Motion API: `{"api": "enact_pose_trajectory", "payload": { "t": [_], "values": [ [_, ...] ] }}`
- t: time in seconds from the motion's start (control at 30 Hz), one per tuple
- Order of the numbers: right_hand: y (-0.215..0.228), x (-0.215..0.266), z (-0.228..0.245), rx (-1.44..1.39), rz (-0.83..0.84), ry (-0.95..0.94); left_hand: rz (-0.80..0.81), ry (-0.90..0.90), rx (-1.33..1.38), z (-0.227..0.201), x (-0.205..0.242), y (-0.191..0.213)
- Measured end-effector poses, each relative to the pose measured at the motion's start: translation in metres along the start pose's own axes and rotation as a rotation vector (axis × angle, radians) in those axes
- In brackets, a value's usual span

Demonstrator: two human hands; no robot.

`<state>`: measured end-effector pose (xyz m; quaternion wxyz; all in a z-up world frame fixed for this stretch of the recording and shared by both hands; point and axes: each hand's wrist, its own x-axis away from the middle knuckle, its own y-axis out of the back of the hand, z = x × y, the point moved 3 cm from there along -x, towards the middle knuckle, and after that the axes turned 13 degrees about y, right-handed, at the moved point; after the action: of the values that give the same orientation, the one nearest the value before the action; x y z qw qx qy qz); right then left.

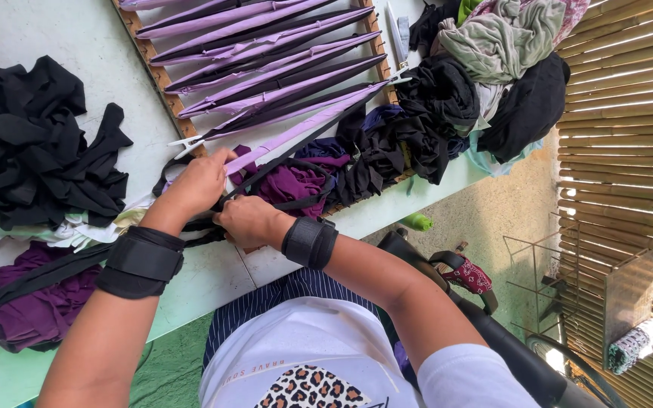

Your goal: The person prepares fabric strips for weaving by straightening and clipping them to a rack, then cutting them to size with scissors.

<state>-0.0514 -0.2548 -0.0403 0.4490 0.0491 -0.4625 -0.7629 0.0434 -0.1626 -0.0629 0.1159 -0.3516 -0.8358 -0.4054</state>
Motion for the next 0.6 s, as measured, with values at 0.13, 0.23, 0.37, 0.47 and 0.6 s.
{"api": "enact_pose_trajectory", "payload": {
  "t": [0.13,0.23,0.37,0.47,0.6],
  "values": [
    [-0.013,-0.005,0.001,-0.029,0.085,-0.03,0.113,0.193,-0.135,-0.05,0.025,0.022],
    [-0.016,-0.013,0.009,0.294,-0.185,0.165,0.036,-0.009,-0.153,-0.029,0.017,-0.001],
    [-0.018,-0.006,-0.001,0.161,0.007,0.077,0.071,0.011,0.055,-0.001,-0.001,-0.019],
    [0.008,0.014,0.002,0.014,0.009,0.031,0.078,0.12,0.217,0.009,-0.002,-0.007],
    [0.035,0.055,0.002,-0.247,-0.244,0.041,-0.056,0.089,0.119,-0.005,0.006,0.03]
  ]
}}
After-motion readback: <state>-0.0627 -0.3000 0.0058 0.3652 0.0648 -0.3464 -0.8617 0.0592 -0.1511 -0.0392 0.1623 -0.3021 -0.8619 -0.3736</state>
